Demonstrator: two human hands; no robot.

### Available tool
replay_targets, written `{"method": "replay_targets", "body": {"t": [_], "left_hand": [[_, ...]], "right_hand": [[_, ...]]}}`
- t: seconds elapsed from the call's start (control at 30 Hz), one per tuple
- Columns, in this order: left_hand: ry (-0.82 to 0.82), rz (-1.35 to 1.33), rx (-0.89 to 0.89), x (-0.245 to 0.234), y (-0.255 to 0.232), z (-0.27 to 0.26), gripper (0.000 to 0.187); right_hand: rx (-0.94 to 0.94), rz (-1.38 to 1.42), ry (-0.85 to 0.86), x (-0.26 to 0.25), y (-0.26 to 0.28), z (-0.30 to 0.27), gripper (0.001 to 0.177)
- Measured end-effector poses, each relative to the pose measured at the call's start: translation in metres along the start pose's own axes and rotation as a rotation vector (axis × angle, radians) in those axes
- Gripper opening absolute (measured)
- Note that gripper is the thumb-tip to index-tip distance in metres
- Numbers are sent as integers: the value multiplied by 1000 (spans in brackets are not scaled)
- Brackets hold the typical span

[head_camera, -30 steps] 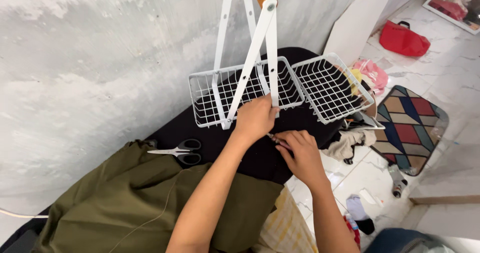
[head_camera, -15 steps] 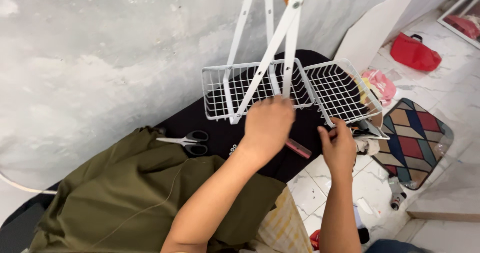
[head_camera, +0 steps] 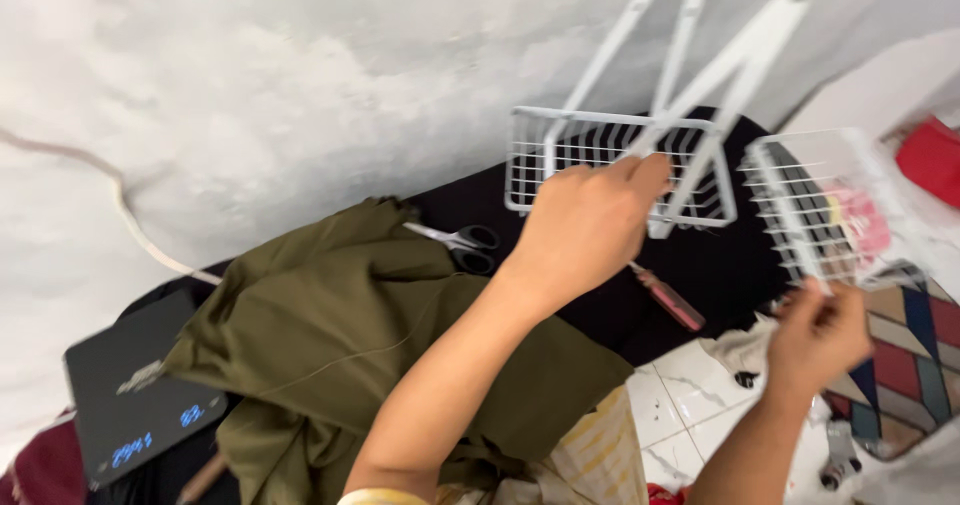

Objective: The person assembles a white wire dish rack by attaching wire baskets to a frame using a screwdriver. They insert screws and washers into holes on the frame and baskets, then tighten them to secure the components.

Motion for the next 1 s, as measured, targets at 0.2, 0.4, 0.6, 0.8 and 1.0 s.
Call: {"method": "replay_targets", "body": {"t": [0.2,0.4,0.6,0.8,1.0], "left_hand": [[-218,-31,-11,-4,9,-11,16],[-201,-114,-58,15,26,-16,16],[-167,-152,-87,32,39,-23,31],[-138,-94,-103,34,46,-24,39],[-169,-89,-153,23,44,-21,20]], "right_hand": [[-63,200,27,-5,27,-6,14],[-7,235,15,8,48,-15,21],[-17,197,41,15,33,-15,28],[104,174,61,23,-5,-6,29],[66,123,71,23,-7,0,31]]}}
Point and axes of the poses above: each hand's wrist, its own z-axis towards the middle knuckle, its own x-axis out of the palm, y = z × x, the point moved 5 cm from there along z, towards the middle knuckle, and after that the axes turned 13 degrees about x, right-handed, at the moved point
